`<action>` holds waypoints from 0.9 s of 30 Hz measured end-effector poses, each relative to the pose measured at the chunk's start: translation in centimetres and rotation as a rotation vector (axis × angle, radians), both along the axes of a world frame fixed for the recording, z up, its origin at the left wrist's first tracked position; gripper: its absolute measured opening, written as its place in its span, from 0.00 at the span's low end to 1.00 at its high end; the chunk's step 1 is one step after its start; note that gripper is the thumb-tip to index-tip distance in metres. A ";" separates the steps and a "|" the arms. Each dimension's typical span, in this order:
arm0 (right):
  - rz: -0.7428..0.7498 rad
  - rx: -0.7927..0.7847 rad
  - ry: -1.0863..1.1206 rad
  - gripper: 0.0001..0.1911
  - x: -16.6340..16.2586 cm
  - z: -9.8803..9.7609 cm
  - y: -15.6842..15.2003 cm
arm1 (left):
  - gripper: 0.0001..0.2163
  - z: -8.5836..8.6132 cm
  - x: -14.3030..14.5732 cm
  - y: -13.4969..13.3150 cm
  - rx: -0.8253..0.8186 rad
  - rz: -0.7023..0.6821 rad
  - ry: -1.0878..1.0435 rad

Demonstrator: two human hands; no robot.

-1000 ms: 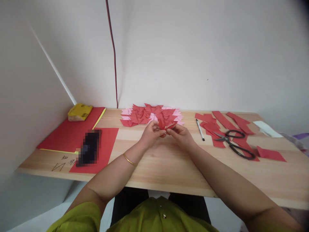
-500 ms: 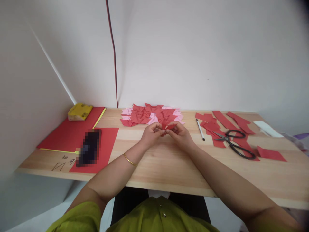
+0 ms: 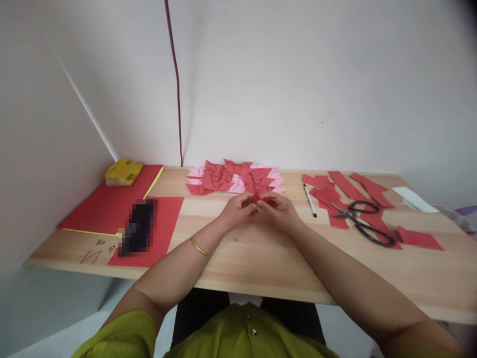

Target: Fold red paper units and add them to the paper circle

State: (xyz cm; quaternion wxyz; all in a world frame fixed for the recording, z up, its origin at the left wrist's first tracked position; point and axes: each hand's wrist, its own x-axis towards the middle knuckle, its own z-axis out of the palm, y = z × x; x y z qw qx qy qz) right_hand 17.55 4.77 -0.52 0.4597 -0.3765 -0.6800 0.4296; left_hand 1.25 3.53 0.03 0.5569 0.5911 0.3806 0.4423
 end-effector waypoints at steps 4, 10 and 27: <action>0.009 0.020 0.037 0.10 -0.1 0.4 -0.1 | 0.08 0.7 -0.2 -0.4 0.076 0.026 0.221; 0.023 -0.001 -0.018 0.12 0.2 1.1 -0.1 | 0.10 1.3 -0.3 -0.6 0.158 0.040 0.285; 0.043 -0.127 0.007 0.15 0.2 0.5 -0.1 | 0.12 0.2 -0.1 -0.3 -0.245 -0.014 -0.135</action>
